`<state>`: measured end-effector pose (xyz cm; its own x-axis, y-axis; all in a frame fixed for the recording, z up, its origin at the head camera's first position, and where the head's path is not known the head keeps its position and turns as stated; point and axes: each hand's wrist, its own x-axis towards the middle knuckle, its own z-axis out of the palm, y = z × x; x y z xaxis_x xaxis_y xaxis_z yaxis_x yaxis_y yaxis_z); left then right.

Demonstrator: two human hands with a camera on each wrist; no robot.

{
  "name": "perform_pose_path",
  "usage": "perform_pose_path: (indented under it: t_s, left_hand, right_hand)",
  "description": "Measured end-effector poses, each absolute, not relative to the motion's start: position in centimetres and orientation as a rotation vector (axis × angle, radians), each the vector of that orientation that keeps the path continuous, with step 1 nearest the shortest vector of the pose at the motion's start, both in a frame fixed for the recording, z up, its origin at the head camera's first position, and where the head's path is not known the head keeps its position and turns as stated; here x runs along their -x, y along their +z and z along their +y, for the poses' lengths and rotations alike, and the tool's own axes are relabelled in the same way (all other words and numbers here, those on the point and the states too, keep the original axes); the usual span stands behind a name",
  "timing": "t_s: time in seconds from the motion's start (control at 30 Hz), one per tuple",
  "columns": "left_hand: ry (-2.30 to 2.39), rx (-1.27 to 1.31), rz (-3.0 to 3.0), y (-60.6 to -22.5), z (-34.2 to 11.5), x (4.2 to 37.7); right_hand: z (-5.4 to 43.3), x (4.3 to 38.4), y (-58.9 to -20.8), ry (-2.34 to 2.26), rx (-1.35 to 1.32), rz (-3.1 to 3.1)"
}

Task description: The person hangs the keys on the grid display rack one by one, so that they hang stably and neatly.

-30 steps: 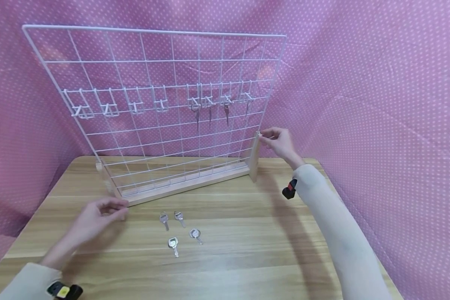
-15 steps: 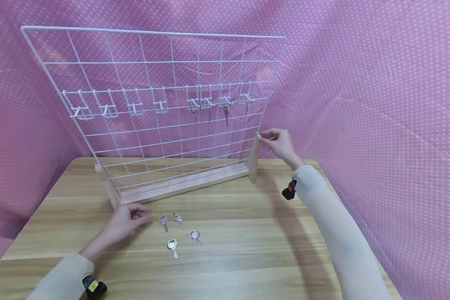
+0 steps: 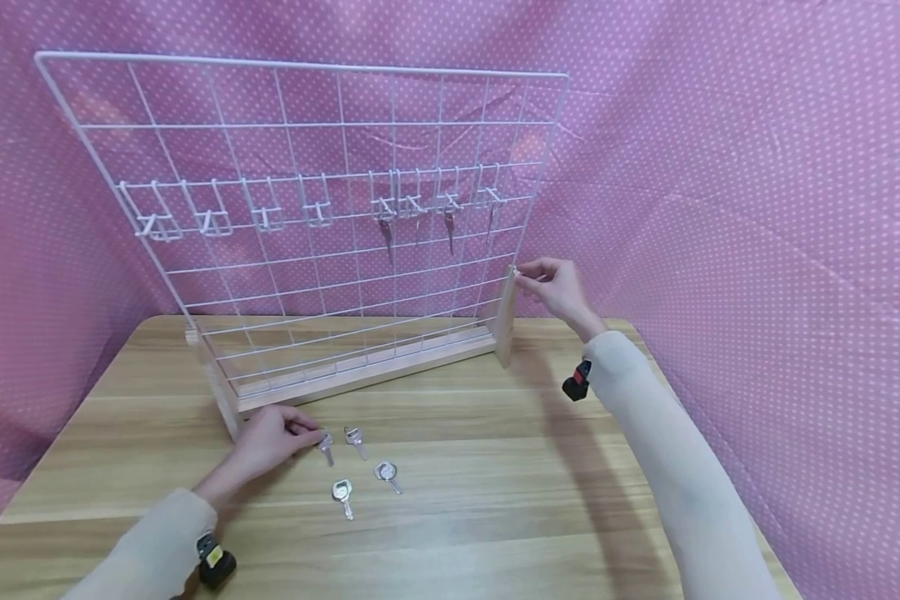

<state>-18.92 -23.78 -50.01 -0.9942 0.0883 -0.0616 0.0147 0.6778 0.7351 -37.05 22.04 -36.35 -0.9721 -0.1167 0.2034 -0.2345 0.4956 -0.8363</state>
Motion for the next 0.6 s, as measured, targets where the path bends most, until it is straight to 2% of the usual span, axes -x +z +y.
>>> perform_pose_path:
  t_s: [0.6]
  left_hand:
    - [1.372,-0.068,2.655,-49.43,-23.96,18.79]
  right_hand:
    - [22.14,37.12,-36.49,1.476,-0.33,-2.6]
